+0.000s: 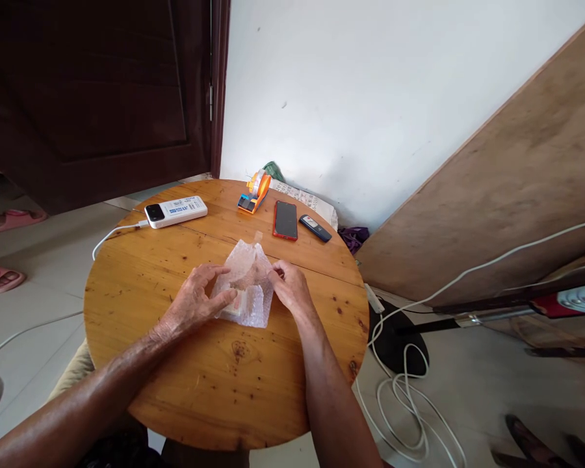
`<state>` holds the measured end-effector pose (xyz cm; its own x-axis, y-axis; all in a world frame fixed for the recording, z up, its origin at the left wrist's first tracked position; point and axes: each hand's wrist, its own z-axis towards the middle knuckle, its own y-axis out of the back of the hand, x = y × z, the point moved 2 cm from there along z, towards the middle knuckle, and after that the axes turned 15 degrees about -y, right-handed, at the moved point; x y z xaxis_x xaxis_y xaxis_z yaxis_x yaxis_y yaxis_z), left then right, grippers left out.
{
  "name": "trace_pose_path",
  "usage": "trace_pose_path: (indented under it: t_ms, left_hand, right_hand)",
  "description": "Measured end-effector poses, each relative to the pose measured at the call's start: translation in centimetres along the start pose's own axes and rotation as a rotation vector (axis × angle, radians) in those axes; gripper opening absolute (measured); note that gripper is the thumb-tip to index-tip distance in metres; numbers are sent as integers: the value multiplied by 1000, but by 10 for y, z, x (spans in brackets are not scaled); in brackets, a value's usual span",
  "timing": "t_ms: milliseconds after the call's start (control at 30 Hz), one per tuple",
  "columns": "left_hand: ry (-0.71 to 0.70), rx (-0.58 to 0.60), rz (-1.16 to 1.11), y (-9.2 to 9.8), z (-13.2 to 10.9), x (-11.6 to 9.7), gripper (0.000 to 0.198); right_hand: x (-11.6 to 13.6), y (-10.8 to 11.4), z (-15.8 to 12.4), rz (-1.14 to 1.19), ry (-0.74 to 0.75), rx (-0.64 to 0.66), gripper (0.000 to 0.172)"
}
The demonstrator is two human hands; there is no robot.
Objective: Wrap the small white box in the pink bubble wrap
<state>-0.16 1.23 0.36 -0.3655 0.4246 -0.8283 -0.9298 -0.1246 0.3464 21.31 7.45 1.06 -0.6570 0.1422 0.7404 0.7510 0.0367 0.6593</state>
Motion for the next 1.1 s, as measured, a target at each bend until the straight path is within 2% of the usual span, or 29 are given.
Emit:
trace_pose_path:
  t_ms: [67, 167, 333, 467, 700, 867, 967, 1033, 1100]
  left_hand:
    - [28, 30, 53, 0, 1, 3, 33]
    - [83, 37, 31, 1, 1, 6, 35]
    - [188, 20, -17, 2, 1, 10, 30]
    - [230, -72, -74, 6, 4, 13, 17]
    - [458, -344, -517, 17, 9, 16, 26]
    - [514, -398, -594, 17, 12, 14, 29]
    - [530, -428, -592, 18, 13, 14, 40]
    - [526, -443, -618, 19, 13, 14, 51]
    - [508, -452, -660, 19, 13, 14, 62]
  right_hand:
    - [1, -2, -1, -24, 25, -56, 14]
    - [5, -6, -3, -50, 58, -130, 21]
    - [9, -10, -6, -72, 69, -117, 17]
    - [9, -9, -3, -55, 54, -132, 29]
    - [0, 2, 5, -52, -17, -211, 37]
    - [-5, 4, 8, -72, -44, -211, 37]
    - [-6, 5, 8, -94, -76, -223, 27]
    - [-4, 8, 6, -100, -75, -292, 16]
    - [1, 13, 0, -60, -12, -393, 21]
